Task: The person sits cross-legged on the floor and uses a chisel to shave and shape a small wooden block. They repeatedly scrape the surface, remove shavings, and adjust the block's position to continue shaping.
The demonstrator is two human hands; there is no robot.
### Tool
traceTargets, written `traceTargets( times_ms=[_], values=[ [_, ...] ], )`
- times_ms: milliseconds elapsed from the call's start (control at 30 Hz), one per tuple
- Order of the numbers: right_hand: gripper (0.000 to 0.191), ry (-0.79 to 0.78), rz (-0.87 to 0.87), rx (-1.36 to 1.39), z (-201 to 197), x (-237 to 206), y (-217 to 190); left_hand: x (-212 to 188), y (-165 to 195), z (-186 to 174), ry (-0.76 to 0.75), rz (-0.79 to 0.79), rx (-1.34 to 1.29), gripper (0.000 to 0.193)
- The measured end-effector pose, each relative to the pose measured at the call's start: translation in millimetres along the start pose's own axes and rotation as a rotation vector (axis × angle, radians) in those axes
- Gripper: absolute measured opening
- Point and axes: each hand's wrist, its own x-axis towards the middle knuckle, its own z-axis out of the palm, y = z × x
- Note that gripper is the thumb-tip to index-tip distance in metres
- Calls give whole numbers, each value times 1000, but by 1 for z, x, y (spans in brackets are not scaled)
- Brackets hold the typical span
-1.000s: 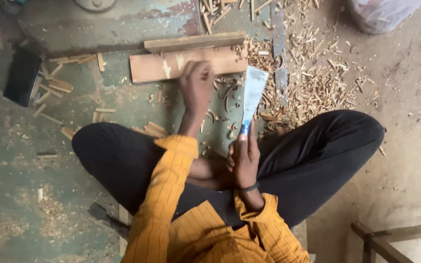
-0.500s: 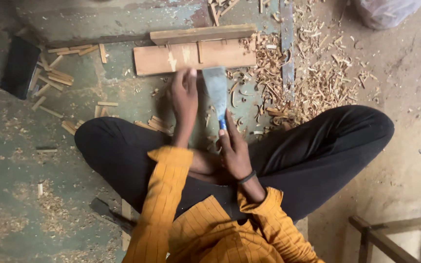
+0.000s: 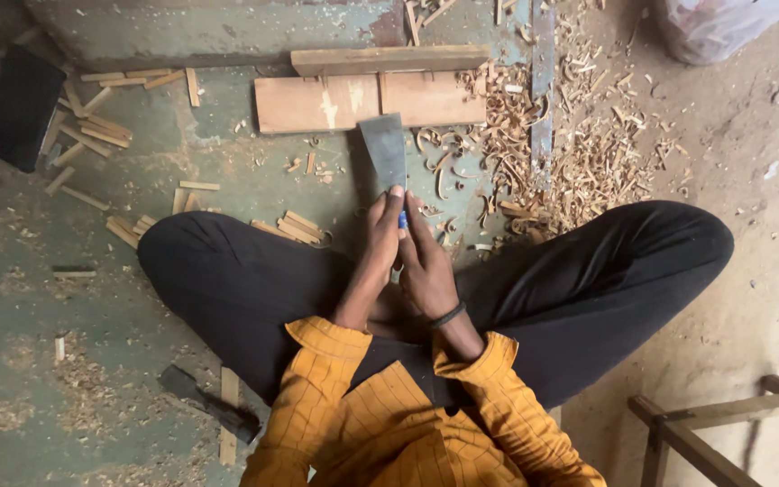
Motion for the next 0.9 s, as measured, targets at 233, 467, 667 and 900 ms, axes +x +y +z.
traceTargets(
  times_ms=[233, 467, 667, 900],
  values=[
    [56, 51, 106, -136, 0, 1, -15, -3, 8, 2, -1, 13, 42, 44],
    [58, 0, 229, -42, -1, 7, -16, 3, 19, 7, 37, 70, 160, 45],
    [58, 36, 119, -75, 8, 47, 19, 53, 36, 7, 117, 14, 414, 53],
    [49, 185, -365, -71, 31, 63, 36, 76, 46, -4, 80, 108, 376, 50]
  ],
)
